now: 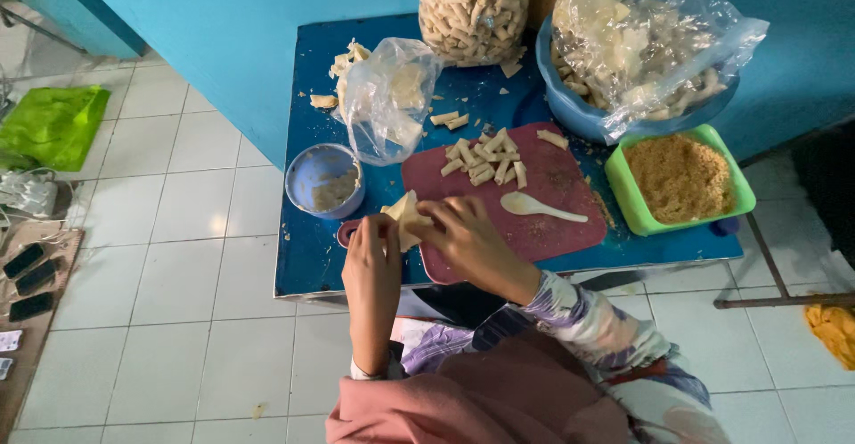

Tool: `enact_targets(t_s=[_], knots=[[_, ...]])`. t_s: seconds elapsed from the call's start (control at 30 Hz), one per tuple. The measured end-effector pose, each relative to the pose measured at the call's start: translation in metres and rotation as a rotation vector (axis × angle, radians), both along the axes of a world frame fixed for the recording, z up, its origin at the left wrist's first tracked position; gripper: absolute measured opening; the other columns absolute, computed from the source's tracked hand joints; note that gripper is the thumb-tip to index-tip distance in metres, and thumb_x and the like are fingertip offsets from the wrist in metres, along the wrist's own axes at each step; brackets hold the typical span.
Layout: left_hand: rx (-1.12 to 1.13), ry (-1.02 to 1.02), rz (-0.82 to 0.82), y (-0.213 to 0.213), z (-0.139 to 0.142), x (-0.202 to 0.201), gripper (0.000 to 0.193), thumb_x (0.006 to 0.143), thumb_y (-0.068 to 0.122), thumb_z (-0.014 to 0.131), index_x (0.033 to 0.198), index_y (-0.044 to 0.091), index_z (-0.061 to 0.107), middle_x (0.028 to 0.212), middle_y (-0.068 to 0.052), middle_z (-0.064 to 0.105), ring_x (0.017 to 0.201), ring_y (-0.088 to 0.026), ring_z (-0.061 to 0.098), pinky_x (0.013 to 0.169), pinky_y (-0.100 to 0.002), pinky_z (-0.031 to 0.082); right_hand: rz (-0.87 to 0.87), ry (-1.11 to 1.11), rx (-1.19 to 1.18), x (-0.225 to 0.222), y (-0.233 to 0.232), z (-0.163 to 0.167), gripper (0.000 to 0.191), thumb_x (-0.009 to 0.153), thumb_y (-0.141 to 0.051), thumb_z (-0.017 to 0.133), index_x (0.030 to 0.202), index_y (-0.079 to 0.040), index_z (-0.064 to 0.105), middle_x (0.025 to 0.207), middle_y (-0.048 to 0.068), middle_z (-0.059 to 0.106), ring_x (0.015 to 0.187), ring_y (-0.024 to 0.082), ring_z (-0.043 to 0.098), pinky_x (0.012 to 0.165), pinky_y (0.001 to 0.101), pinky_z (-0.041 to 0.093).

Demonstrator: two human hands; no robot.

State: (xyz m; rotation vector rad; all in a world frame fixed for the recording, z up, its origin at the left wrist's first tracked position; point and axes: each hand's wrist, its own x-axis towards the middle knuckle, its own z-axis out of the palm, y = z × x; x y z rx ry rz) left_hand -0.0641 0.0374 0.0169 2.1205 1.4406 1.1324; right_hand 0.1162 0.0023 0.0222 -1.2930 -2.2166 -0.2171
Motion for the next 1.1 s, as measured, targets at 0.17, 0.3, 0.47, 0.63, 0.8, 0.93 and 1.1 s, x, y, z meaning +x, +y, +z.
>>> enact_targets(t_s=[0.17, 0.3, 0.47, 0.63, 0.8, 0.93, 1.1], knots=[[-0.06, -0.389, 0.041, 0.011, -0.005, -0.032, 0.01, 0.105, 0.009, 0.055, 0.111, 0.002, 0.055, 0.094, -0.013, 0.065, 0.083, -0.022, 0.062, 0.075, -0.031, 0.052, -0.062, 0.033, -0.006, -0.005, 0.002, -0.009, 0.028, 0.088, -0.013, 0.065, 0.116, -0.015, 0.065, 0.134, 0.011, 0.054, 0.119, 0.033, 0.053, 0.097, 0.0488, 0.04], [-0.006, -0.526, 0.222, 0.018, 0.002, -0.061, 0.008, 0.113, 0.007, 0.052, 0.115, 0.0, 0.054, 0.102, -0.009, 0.061, 0.089, -0.013, 0.057, 0.081, -0.026, 0.05, -0.029, 0.094, -0.046, -0.007, 0.005, -0.011, 0.034, 0.092, -0.009, 0.065, 0.125, -0.015, 0.064, 0.133, 0.009, 0.054, 0.118, 0.032, 0.053, 0.097, 0.0486, 0.04], [0.101, -0.478, 0.162, 0.011, 0.004, -0.039, 0.008, 0.11, 0.006, 0.056, 0.115, 0.001, 0.055, 0.11, -0.013, 0.065, 0.091, -0.019, 0.065, 0.079, -0.03, 0.055, -0.043, 0.187, 0.005, 0.006, 0.001, -0.003, 0.042, 0.085, -0.001, 0.064, 0.124, -0.015, 0.065, 0.132, 0.012, 0.057, 0.114, 0.033, 0.056, 0.093, 0.0472, 0.041], [0.185, -0.08, -0.04, -0.013, -0.016, 0.047, 0.016, 0.094, 0.005, 0.07, 0.101, -0.001, 0.057, 0.097, -0.018, 0.059, 0.086, -0.037, 0.061, 0.072, -0.042, 0.05, -0.414, 0.17, -0.014, 0.066, -0.034, 0.013, 0.027, 0.086, -0.001, 0.069, 0.111, -0.007, 0.061, 0.106, 0.009, 0.068, 0.105, 0.032, 0.06, 0.088, 0.0464, 0.044], [0.338, 0.212, -0.392, -0.034, -0.026, 0.081, 0.017, 0.088, 0.013, 0.069, 0.104, 0.008, 0.063, 0.098, -0.007, 0.063, 0.094, -0.027, 0.062, 0.084, -0.04, 0.051, -0.502, 0.137, -0.125, 0.096, -0.044, 0.007, 0.029, 0.083, -0.006, 0.073, 0.11, -0.007, 0.062, 0.099, 0.007, 0.068, 0.099, 0.032, 0.061, 0.083, 0.047, 0.044], [0.269, 0.146, -0.489, -0.031, -0.018, 0.064, 0.016, 0.089, 0.011, 0.07, 0.104, 0.009, 0.064, 0.106, -0.005, 0.066, 0.098, -0.027, 0.062, 0.085, -0.04, 0.05, -0.41, 0.228, -0.17, 0.103, -0.039, 0.002, 0.029, 0.083, -0.01, 0.076, 0.109, -0.009, 0.063, 0.092, 0.006, 0.067, 0.094, 0.032, 0.061, 0.084, 0.0461, 0.045], [0.223, 0.132, -0.504, -0.031, -0.006, 0.052, 0.019, 0.086, 0.009, 0.069, 0.105, 0.009, 0.067, 0.109, -0.004, 0.068, 0.102, -0.026, 0.063, 0.089, -0.041, 0.049, -0.254, 0.264, -0.174, 0.099, -0.047, 0.011, 0.028, 0.089, -0.002, 0.069, 0.115, -0.011, 0.065, 0.101, 0.008, 0.064, 0.095, 0.03, 0.063, 0.08, 0.0416, 0.05]])
